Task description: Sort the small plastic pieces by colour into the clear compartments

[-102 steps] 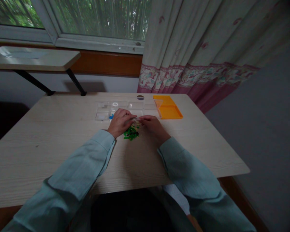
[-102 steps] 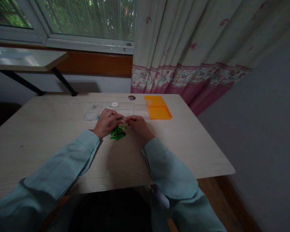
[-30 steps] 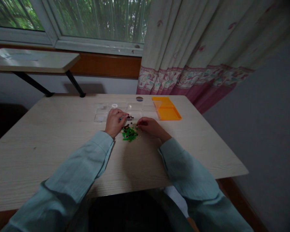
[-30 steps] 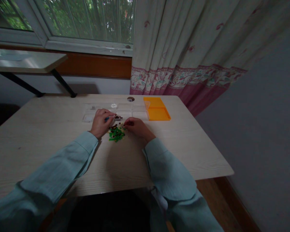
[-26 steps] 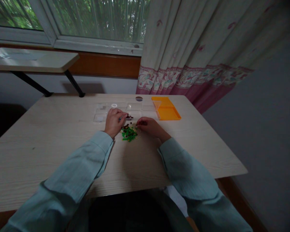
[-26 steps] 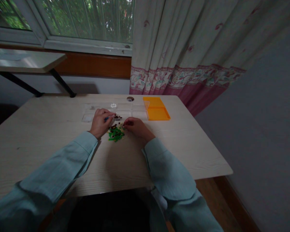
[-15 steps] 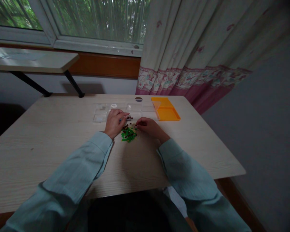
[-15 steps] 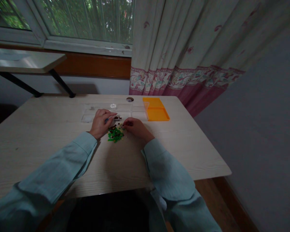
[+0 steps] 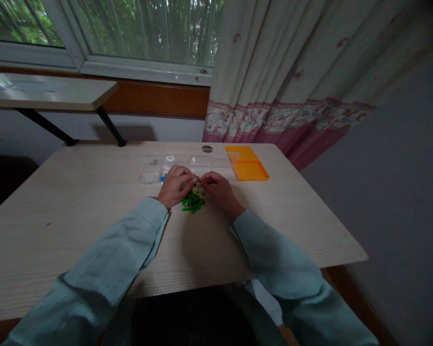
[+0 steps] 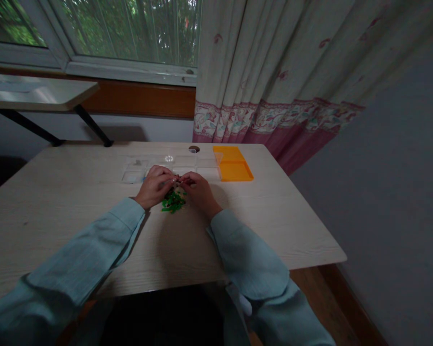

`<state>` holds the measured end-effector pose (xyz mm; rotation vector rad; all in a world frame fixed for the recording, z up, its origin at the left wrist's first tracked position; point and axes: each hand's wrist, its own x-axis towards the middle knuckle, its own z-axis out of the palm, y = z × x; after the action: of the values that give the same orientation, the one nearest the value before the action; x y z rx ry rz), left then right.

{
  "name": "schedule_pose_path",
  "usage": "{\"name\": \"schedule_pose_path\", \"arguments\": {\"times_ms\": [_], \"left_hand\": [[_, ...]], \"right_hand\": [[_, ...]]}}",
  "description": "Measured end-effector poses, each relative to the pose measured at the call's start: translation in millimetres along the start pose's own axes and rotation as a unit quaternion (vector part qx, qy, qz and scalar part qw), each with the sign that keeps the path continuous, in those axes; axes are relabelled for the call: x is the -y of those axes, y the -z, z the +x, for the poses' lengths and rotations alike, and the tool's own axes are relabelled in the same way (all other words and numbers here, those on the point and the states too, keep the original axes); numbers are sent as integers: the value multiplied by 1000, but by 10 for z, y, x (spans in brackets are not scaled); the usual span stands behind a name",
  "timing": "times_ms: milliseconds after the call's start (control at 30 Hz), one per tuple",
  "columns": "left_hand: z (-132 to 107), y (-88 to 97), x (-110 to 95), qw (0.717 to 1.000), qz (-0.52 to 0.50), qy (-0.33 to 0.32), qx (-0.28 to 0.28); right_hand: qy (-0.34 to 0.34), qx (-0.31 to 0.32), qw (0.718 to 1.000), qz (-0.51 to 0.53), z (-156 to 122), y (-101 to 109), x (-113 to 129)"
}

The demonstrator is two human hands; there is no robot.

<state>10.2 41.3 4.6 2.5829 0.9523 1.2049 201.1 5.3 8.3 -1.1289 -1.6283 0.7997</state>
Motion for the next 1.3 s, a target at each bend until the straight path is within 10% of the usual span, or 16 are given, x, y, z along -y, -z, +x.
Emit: {"name": "schedule_pose_path", "arguments": {"times_ms": [733, 1300], "left_hand": [[2, 17, -13, 1000, -15, 25, 5], [-2, -4, 38, 994, 30, 94, -38]], "right_hand": [[35, -9, 994, -105, -10, -50, 50], [82, 70, 911, -398, 7, -107, -31]]}}
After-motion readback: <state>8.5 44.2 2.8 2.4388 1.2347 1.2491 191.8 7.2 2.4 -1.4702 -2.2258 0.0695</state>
